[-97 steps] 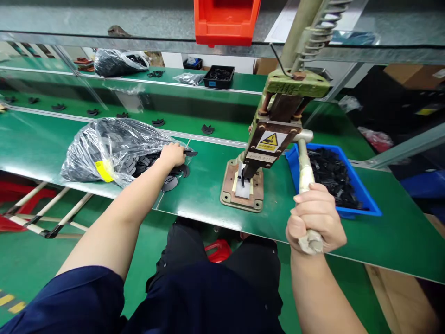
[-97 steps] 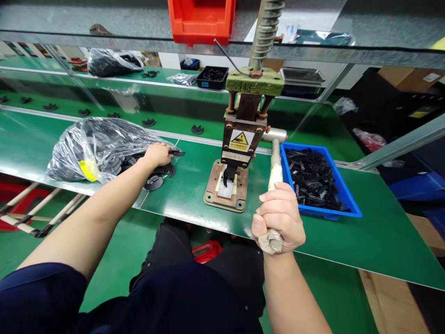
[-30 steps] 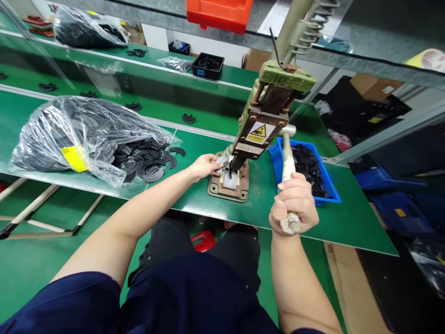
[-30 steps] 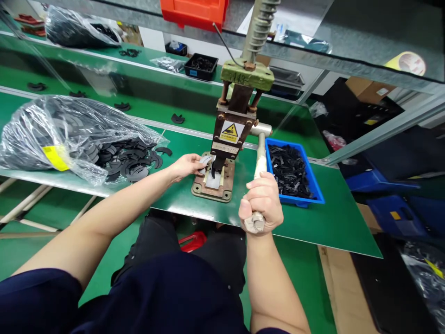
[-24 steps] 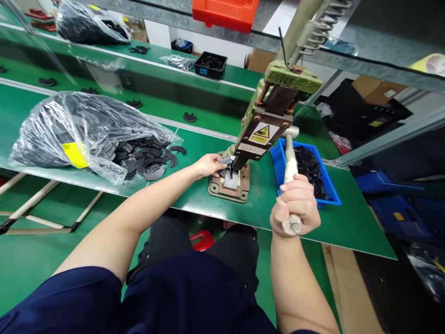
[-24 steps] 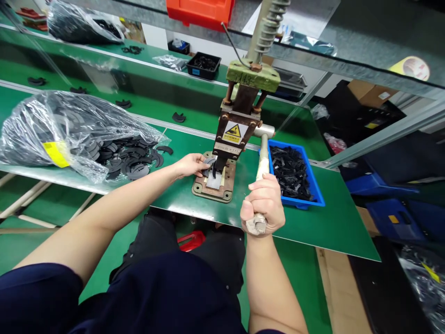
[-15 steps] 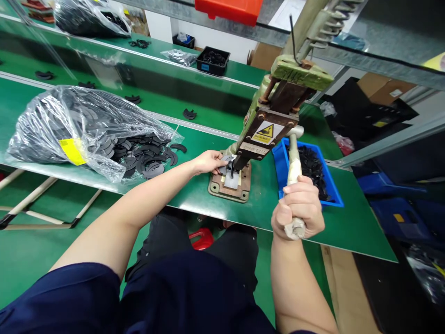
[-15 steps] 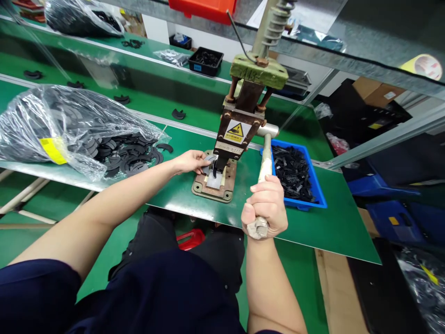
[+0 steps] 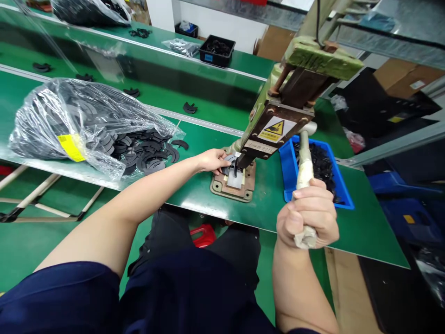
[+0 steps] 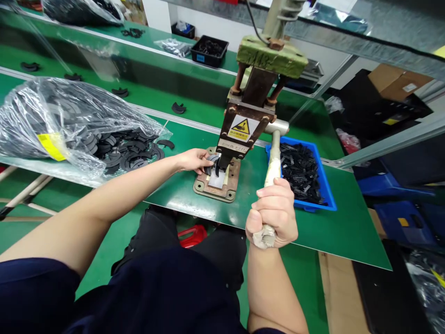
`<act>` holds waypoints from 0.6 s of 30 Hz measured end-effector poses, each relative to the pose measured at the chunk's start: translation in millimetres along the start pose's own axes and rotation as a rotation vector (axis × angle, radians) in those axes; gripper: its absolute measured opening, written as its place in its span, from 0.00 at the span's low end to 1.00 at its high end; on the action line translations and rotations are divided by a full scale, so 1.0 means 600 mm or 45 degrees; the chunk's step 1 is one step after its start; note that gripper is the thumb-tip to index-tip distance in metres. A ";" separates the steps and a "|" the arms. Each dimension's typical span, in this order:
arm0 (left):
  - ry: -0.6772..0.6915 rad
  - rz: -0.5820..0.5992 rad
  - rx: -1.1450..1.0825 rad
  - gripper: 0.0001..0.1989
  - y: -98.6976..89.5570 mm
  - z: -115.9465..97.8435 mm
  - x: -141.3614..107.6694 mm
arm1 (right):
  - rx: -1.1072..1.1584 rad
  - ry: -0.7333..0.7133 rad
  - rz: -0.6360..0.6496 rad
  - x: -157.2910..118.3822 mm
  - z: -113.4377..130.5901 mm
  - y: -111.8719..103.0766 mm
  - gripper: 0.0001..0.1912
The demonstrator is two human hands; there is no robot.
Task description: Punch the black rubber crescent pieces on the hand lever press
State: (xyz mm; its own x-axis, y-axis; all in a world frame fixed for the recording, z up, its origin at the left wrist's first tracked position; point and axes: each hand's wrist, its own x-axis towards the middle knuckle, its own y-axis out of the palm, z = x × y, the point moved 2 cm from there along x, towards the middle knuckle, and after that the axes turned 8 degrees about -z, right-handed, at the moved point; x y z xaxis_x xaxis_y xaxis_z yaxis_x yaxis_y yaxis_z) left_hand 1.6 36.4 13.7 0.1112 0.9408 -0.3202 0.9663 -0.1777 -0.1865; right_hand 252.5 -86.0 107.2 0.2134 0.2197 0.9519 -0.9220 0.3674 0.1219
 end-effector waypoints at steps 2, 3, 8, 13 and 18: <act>-0.028 0.013 -0.005 0.17 -0.001 -0.001 0.003 | -0.007 -0.006 -0.008 -0.001 -0.003 -0.001 0.16; -0.045 0.023 -0.008 0.18 -0.001 -0.002 0.006 | -0.012 -0.006 -0.014 -0.002 -0.004 -0.001 0.16; -0.137 0.074 0.027 0.17 -0.003 -0.006 0.016 | 0.003 -0.026 -0.050 -0.003 -0.011 -0.002 0.16; -0.260 0.125 0.011 0.15 -0.002 -0.008 0.014 | 0.015 -0.033 -0.059 -0.013 -0.006 0.000 0.14; -0.245 0.069 0.009 0.14 0.005 -0.007 0.007 | -0.174 0.171 0.010 0.042 -0.037 0.011 0.08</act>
State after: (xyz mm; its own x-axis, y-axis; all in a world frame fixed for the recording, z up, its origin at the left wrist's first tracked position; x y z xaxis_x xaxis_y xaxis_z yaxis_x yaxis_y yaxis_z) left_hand 5.7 41.1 15.6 0.1156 0.8573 -0.5016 0.9583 -0.2290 -0.1707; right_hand 258.7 -57.8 126.0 0.2562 0.3384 0.9055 -0.8734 0.4823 0.0669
